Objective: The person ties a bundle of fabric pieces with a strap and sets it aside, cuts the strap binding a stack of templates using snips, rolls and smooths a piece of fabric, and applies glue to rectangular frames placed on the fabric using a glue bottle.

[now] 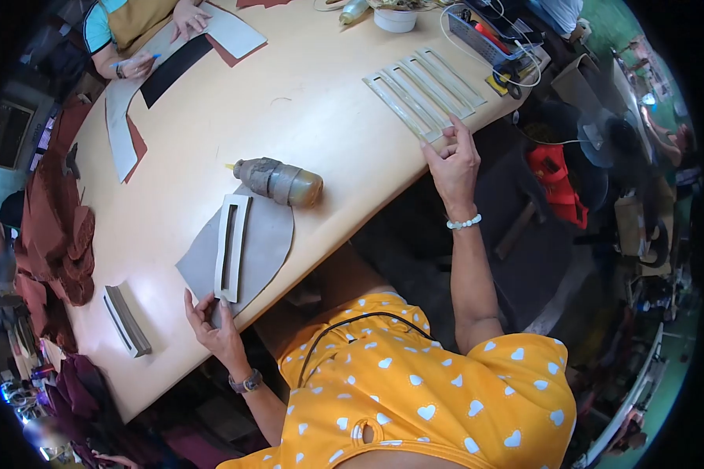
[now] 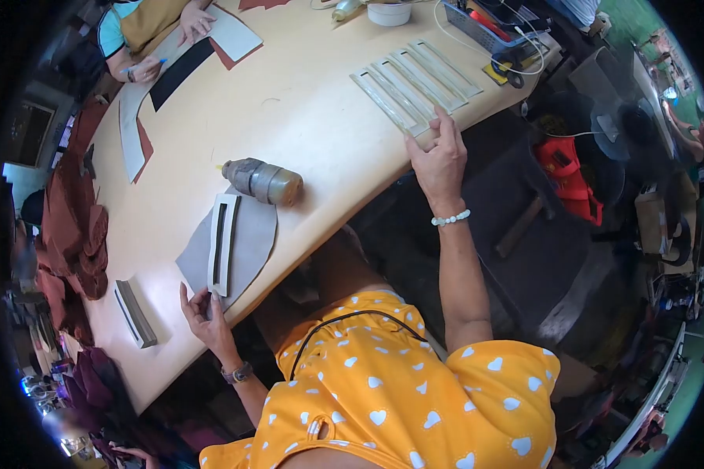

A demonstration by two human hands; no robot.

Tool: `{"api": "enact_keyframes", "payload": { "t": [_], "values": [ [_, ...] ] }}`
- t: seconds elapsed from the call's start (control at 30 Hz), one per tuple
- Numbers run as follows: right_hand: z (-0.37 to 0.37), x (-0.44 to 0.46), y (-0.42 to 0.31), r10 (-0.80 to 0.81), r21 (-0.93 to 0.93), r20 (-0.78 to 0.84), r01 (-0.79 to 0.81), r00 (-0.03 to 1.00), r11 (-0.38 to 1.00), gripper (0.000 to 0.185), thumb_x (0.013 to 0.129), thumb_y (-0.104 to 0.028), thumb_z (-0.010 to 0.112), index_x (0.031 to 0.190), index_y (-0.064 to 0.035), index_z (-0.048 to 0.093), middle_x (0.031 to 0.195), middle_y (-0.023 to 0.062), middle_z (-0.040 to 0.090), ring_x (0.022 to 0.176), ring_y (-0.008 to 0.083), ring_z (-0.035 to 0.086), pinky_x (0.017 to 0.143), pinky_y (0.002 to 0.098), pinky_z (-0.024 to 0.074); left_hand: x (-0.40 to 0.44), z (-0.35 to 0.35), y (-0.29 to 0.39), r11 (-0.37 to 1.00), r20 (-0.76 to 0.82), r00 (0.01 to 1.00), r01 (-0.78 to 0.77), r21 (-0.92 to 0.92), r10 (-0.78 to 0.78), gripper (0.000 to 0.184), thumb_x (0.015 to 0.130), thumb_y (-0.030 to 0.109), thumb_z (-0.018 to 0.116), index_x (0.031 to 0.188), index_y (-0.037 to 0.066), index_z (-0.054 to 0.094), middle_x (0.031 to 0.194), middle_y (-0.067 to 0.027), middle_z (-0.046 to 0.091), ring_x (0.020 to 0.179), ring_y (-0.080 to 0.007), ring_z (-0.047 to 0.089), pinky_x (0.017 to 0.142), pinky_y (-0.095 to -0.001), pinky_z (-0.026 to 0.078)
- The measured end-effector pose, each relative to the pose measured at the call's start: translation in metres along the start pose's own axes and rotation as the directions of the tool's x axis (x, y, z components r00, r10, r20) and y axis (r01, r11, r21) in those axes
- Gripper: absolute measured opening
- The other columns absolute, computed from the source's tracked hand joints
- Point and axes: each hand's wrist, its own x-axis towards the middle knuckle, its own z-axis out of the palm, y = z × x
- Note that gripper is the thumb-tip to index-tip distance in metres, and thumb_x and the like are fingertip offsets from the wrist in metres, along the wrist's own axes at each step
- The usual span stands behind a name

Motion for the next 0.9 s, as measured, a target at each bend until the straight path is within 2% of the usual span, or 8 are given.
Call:
{"api": "enact_keyframes", "payload": {
  "t": [0.2,0.33,0.47,0.57,0.67,0.77,0.87,0.9],
  "values": [
    [0.000,0.000,0.001,0.006,0.005,0.006,-0.006,1.000,1.000,0.060,0.067,-0.009,0.073,0.121,0.0007,0.047,0.093,0.0108,0.058,0.051,0.0131,0.051,0.053,0.0279,0.0471,0.000,0.000,0.005,0.999,-0.011,0.999,0.043,-0.016,-0.044,0.061,0.080,-0.004,0.059,0.135,0.001,0.034,0.096,-0.0081,0.057,0.087,-0.0139,0.052,0.082,-0.0282,0.041],
    [0.001,-0.003,-0.002,-0.011,0.012,-0.031,0.011,0.999,1.000,0.060,0.067,-0.009,0.073,0.121,0.0002,0.047,0.093,0.0112,0.057,0.053,0.0124,0.052,0.052,0.0270,0.0469,-0.001,0.000,0.003,1.000,0.002,1.000,0.013,0.007,-0.013,0.058,0.083,-0.003,0.057,0.135,0.002,0.033,0.096,-0.0063,0.056,0.087,-0.0116,0.051,0.080,-0.0253,0.041],
    [-0.001,-0.012,-0.024,-0.124,-0.078,-0.046,0.120,0.991,0.990,0.060,0.069,-0.011,0.073,0.122,-0.0010,0.047,0.092,0.0123,0.056,0.060,0.0121,0.053,0.053,0.0270,0.0472,-0.001,0.001,0.003,1.000,-0.003,1.000,0.029,-0.009,-0.029,0.059,0.082,-0.003,0.057,0.136,0.003,0.033,0.096,-0.0075,0.057,0.089,-0.0134,0.053,0.083,-0.0265,0.042],
    [0.011,-0.035,-0.062,-0.110,0.136,0.209,0.082,0.972,0.987,0.063,0.069,-0.019,0.074,0.123,-0.0004,0.046,0.094,0.0149,0.057,0.068,0.0182,0.056,0.060,0.0315,0.0485,0.000,0.000,0.002,1.000,-0.010,1.000,0.013,-0.005,-0.013,0.062,0.079,-0.003,0.061,0.134,0.001,0.034,0.097,-0.0093,0.059,0.089,-0.0163,0.055,0.085,-0.0292,0.043],
    [0.042,-0.054,-0.092,-0.408,0.239,0.286,0.348,0.867,0.907,0.067,0.068,-0.027,0.076,0.122,0.0014,0.046,0.097,0.0180,0.058,0.076,0.0268,0.059,0.068,0.0365,0.0482,-0.001,-0.002,0.004,0.998,0.000,1.000,-0.019,0.063,0.019,0.072,0.071,0.000,0.070,0.134,0.001,0.034,0.097,-0.0101,0.059,0.089,-0.0183,0.056,0.085,-0.0307,0.044],
    [0.065,-0.062,-0.104,-0.408,0.191,0.403,0.361,0.819,0.913,0.072,0.067,-0.032,0.077,0.121,0.0034,0.047,0.096,0.0208,0.059,0.084,0.0323,0.059,0.074,0.0395,0.0471,-0.001,-0.004,0.004,0.984,0.034,0.996,-0.092,0.152,0.088,0.078,0.067,0.000,0.073,0.135,0.003,0.033,0.098,-0.0095,0.059,0.089,-0.0175,0.056,0.084,-0.0302,0.045],
    [0.082,-0.064,-0.104,-0.318,0.214,0.445,0.245,0.837,0.946,0.073,0.065,-0.032,0.078,0.120,0.0036,0.047,0.094,0.0221,0.059,0.086,0.0340,0.059,0.075,0.0396,0.0472,0.000,-0.004,0.003,0.986,0.023,0.995,-0.100,0.133,0.098,0.081,0.064,0.002,0.077,0.134,0.002,0.035,0.098,-0.0099,0.059,0.089,-0.0180,0.056,0.084,-0.0306,0.045],
    [0.084,-0.064,-0.106,-0.276,0.231,0.480,0.183,0.833,0.956,0.070,0.066,-0.028,0.078,0.120,0.0038,0.047,0.093,0.0182,0.060,0.087,0.0288,0.060,0.076,0.0368,0.0473,0.001,-0.003,0.005,0.988,0.013,0.995,-0.098,0.122,0.097,0.081,0.064,0.002,0.077,0.133,0.001,0.035,0.098,-0.0099,0.059,0.089,-0.0181,0.056,0.084,-0.0307,0.045]
  ]
}}
